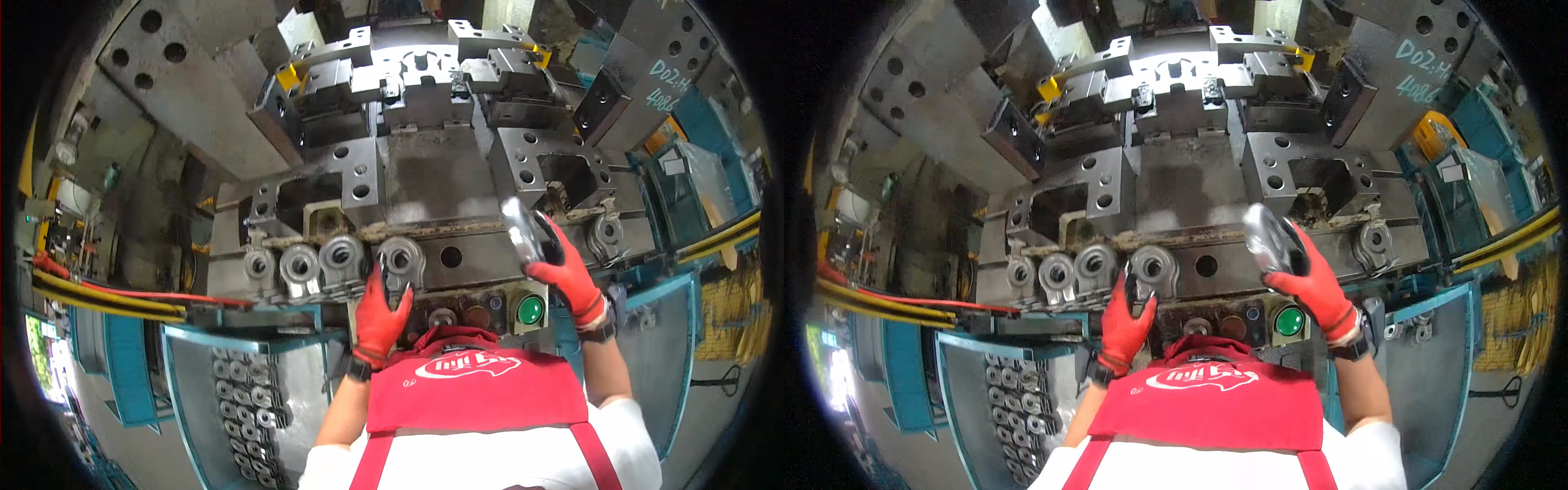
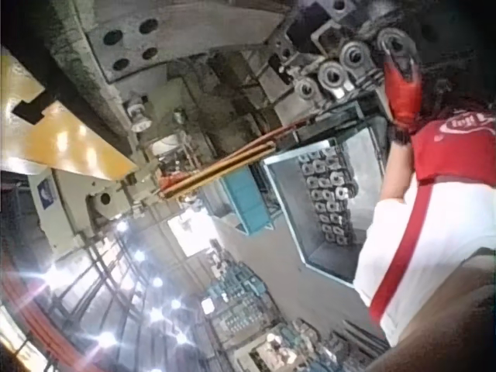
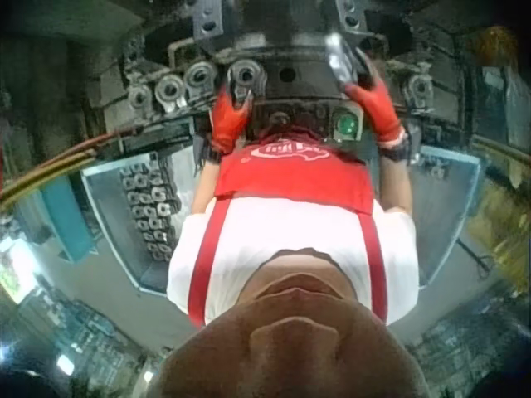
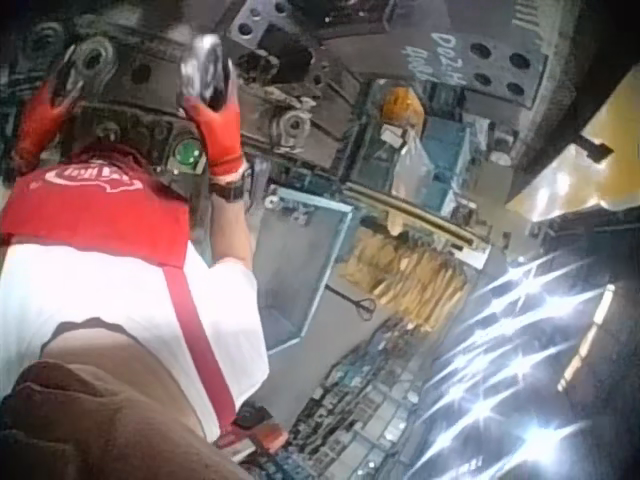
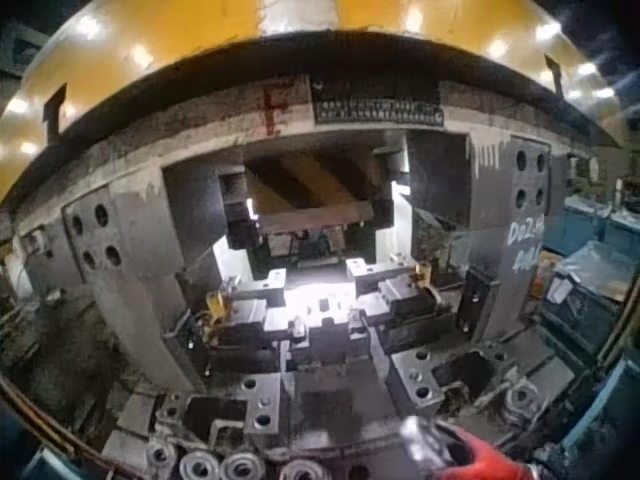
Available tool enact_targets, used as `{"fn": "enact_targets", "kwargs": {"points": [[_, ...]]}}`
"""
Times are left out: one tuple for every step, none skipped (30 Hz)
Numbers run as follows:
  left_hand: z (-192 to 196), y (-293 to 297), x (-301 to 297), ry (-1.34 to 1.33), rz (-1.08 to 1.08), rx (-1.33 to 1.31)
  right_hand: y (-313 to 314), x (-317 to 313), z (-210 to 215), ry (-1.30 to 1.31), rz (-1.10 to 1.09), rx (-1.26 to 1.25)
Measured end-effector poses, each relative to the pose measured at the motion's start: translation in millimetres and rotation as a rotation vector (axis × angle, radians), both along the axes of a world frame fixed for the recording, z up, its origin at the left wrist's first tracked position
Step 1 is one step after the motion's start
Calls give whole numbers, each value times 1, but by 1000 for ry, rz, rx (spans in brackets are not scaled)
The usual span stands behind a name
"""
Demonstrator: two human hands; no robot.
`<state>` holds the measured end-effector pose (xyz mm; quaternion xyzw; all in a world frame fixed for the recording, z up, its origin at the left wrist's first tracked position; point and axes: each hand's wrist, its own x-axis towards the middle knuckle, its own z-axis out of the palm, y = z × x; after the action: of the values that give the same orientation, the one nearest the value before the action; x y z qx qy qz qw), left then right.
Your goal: Loading metal rings into a large hydraulic press machine and operating the control panel buttons to stamp the parts.
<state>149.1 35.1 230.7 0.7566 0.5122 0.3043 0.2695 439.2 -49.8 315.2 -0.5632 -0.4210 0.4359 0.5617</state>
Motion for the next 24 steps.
{"fn": "enact_targets", "kwargs": {"points": [[3, -3, -8, -64, 13, 3, 21, -12, 18, -17, 47, 66], [3, -8, -22, -160, 81, 18, 45, -27, 41, -51, 94, 38], [0, -8, -33, -264, 123, 32, 66, -35, 59, -94, 115, 11], [0, -5, -39, -370, 147, 49, 91, -30, 57, -311, 45, 105], [8, -3, -43, -536, 165, 44, 117, -26, 58, -475, -9, 144], [10, -2, -53, -530, 210, 67, 145, -23, 58, -637, -70, 177], [11, 0, -64, -531, 256, 89, 171, -23, 66, -752, -119, 155], [17, 1, -70, -555, 313, 81, 199, -18, 70, -884, -168, 92], [20, 2, -77, -577, 372, 72, 228, -11, 71, -1012, -216, 26], [1, 7, -94, -559, 394, 134, 258, -4, 73, -1058, -230, -15], [-1, 8, -102, -569, 454, 133, 288, 2, 73, -1105, -239, -55], [-7, 9, -113, -552, 542, 91, 312, 8, 76, -1186, -252, -120], [-15, 8, -124, -528, 642, 52, 331, 6, 79, -1165, -234, -245], [-21, 9, -133, -508, 663, 81, 349, 4, 80, -1203, -262, -265], [-27, 11, -139, -489, 675, 107, 363, 6, 82, -1241, -300, -293], [-37, 11, -144, -637, 741, 84, 375, -5, 83, -1246, -305, -313], [-39, 12, -147, -553, 735, 70, 379, -8, 87, -1274, -292, -354], [-53, 15, -149, -645, 737, 50, 393, 1, 84, -1276, -248, -424], [-65, 16, -151, -727, 754, 29, 408, 4, 77, -1275, -184, -492], [-65, 21, -147, -733, 729, 20, 404, 1, 83, -1237, -214, -487], [-62, 24, -142, -739, 702, 10, 422, 10, 69, -1309, -280, -562], [-60, 23, -141, -731, 701, 13, 424, -2, 74, -1327, -183, -547], [-61, 23, -141, -753, 728, 24, 421, -14, 86, -1344, -89, -532], [-63, 22, -142, -775, 754, 36, 421, -25, 98, -1336, -46, -557]]}}
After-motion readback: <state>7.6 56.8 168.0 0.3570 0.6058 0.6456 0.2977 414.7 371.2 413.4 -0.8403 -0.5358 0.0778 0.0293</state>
